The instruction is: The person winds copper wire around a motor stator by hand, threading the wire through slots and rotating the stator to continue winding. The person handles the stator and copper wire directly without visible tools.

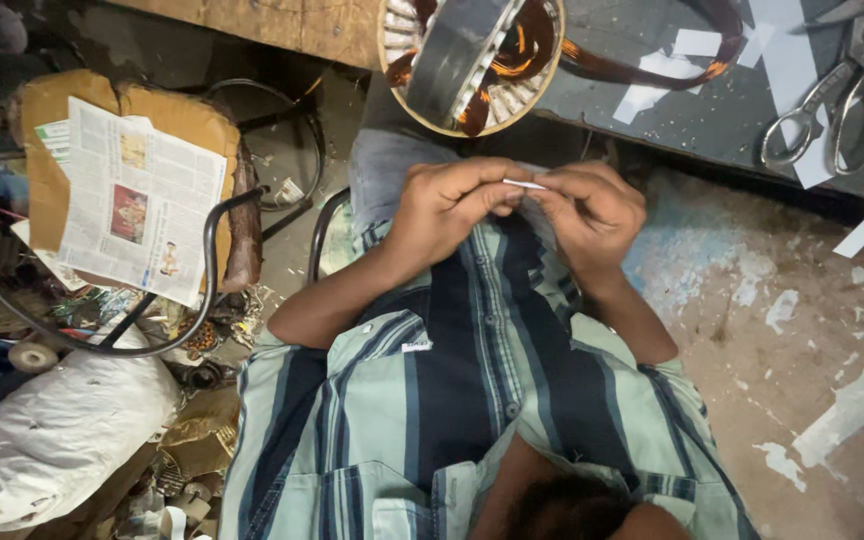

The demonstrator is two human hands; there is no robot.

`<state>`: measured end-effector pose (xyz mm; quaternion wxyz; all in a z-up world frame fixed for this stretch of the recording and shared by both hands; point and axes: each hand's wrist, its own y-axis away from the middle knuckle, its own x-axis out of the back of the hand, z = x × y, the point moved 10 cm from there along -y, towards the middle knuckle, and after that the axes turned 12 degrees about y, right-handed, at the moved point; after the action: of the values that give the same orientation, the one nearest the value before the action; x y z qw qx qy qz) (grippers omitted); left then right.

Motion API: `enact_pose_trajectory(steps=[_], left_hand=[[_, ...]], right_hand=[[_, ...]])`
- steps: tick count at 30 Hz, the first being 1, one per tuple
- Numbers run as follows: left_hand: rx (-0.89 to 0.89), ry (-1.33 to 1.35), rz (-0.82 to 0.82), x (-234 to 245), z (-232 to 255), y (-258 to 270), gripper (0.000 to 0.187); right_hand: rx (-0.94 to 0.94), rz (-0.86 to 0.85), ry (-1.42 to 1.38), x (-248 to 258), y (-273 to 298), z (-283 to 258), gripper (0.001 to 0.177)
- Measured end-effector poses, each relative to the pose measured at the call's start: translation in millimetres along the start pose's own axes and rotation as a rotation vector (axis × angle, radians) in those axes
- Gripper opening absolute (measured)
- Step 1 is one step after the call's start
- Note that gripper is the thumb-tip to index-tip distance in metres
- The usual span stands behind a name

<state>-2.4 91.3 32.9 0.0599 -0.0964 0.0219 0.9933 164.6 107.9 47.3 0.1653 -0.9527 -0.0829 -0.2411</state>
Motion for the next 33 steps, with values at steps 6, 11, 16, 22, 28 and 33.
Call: enact_pose_trajectory(steps=[6,11,16,22,28,33], left_hand=[[-0.210,-0.235,-0.097,13.3,73.3,5.4,0.013],[-0.514,-0.482,0.206,80.9,156.1,2.5,0.012],[-0.507,-0.814,-0.141,70.1,149.7,-57.4,0.038],[-0.553,-1.042,-0.278,65.0,122.7,-63.9,0.030],[-0.548,-0.906,-0.254,69.0,123.4,-67.7,0.025],[-0.460,-0.746,-0.226,72.9,120.3,-77.1,0.018]], right_hand=[[-0.126,-0.156,-0.342,-19.0,-11.9,-8.1,0.012],[0.429,0.274,0.027,32.2,-54.9,-70.6,0.012],[0.331,0.047,0.314,7.7,-80.1,-88.3,0.008],[0.200,-0.077,0.268,1.0,-98.0,-84.4,0.007],[0.270,-0.113,0.344,-2.3,-102.2,-88.5,0.008],[0.271,-0.116,0.418,-5.0,-104.8,-86.1,0.009]])
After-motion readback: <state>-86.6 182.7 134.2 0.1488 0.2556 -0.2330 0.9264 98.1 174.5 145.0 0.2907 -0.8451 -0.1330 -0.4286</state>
